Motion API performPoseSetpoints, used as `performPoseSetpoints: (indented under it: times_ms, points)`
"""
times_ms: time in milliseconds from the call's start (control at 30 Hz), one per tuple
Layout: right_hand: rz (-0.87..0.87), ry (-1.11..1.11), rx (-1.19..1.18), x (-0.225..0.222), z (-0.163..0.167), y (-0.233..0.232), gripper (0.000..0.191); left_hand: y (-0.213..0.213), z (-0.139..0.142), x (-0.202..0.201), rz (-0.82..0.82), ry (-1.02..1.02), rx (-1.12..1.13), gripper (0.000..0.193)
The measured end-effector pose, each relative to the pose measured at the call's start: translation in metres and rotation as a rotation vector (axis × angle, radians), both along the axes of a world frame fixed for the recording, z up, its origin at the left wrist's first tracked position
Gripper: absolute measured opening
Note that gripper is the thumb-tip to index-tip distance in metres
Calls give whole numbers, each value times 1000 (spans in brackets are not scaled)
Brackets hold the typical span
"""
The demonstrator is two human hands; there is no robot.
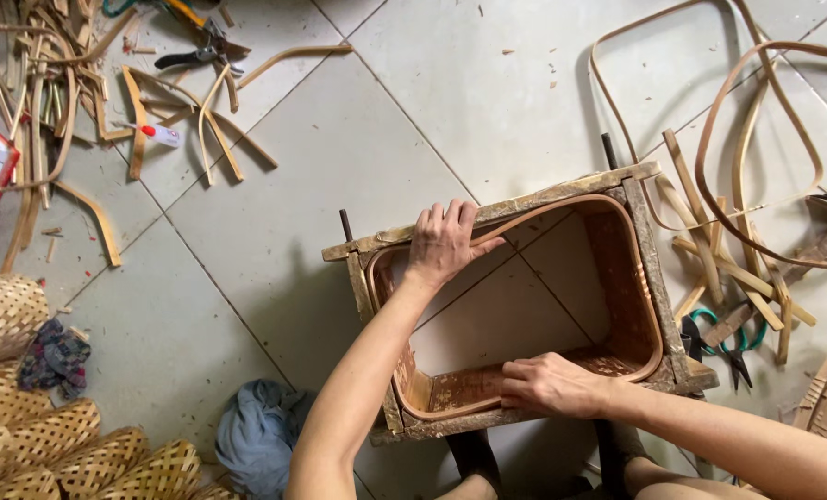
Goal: The person sits on the floor weaving a bamboo basket inside a wooden frame mold. They bend and tuck woven bamboo matting around the frame rim, trim strips with scissors, and weave curved bamboo ribs across the basket opening, pressing each strip into place by hand.
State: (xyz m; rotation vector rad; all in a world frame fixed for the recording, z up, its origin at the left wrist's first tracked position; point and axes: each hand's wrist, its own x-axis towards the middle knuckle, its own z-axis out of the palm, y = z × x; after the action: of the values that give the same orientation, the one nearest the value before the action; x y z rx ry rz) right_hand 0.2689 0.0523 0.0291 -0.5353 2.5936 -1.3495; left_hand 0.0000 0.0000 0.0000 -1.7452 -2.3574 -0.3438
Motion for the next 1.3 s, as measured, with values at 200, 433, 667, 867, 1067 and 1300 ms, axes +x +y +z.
performPoseSetpoints:
  times_ms: [200, 433, 667, 867, 1067, 1300]
  points:
    - [-72, -54, -62, -17, 5, 13, 19, 15, -11, -10, -40, -106, 26, 62]
    - [-22, -149, -66, 4, 24, 22, 30, 27, 7, -19, -115, -228, -115, 63]
    - [21, -186, 51, 51, 27, 63, 81, -117, 56, 138, -62, -823, -434, 103]
    - [71, -64, 65, 64, 14, 61, 65, -159, 47, 189, -184, -686, -135, 66]
    - [50, 31, 66, 68, 13, 60, 66, -153, 48, 189, -161, -816, -220, 65]
    - [25, 30, 87, 59, 31, 64, 66, -143, 63, 187, -254, -750, -205, 67]
